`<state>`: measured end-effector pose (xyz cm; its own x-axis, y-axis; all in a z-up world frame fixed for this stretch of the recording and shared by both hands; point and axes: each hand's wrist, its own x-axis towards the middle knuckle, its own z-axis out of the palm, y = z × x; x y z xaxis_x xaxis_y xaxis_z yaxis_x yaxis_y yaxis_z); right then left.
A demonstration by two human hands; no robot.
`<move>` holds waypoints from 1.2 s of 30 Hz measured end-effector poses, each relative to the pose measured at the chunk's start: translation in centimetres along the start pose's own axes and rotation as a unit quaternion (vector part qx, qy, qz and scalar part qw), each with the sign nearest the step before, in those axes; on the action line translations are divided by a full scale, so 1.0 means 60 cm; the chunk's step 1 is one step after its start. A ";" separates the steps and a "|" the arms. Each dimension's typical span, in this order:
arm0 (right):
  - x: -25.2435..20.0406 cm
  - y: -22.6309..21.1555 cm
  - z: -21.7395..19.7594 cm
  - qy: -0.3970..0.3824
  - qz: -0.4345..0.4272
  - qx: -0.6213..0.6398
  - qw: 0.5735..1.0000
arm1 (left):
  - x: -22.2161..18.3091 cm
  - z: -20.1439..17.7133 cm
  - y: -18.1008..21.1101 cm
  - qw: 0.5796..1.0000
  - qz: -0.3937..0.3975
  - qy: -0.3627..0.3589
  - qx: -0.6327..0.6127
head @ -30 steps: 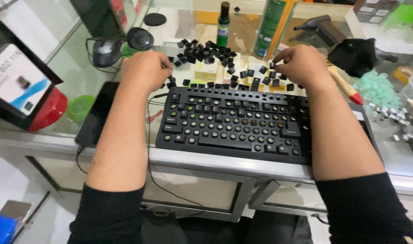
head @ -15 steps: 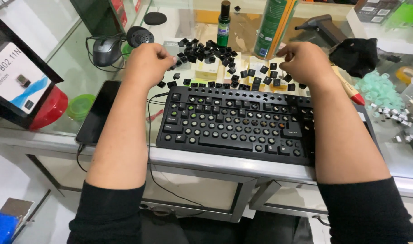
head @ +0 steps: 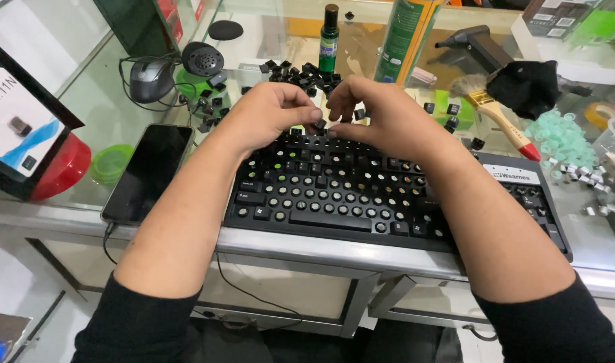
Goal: Manually installing keycaps onto a mechanical keyboard base by pressing them onto the switches.
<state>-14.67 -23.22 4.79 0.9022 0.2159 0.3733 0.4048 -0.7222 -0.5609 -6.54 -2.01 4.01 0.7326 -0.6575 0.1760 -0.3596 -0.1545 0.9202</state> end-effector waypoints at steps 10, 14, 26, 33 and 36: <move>0.007 0.012 0.008 0.015 0.020 0.087 0.996 | 0.031 0.019 -0.046 0.995 0.080 0.048 0.015; 0.004 0.017 0.002 -0.004 0.053 0.052 0.997 | 0.016 0.020 -0.027 0.997 0.055 0.045 0.023; -0.020 0.005 -0.042 -0.153 0.131 -0.106 0.974 | 0.022 0.019 -0.030 0.978 0.015 0.013 0.207; -0.024 -0.022 -0.060 -0.200 0.233 -0.182 0.934 | 0.025 0.017 -0.039 0.972 0.028 0.007 0.232; -0.029 -0.017 -0.060 -0.205 0.248 -0.188 0.928 | 0.029 0.016 -0.046 0.971 0.026 0.004 0.237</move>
<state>-17.18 -25.24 7.38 0.9755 -0.0275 -0.2181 -0.0859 -0.9610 -0.2630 -4.83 -3.47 1.45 0.7109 -0.6672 0.2223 -0.6198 -0.4451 0.6463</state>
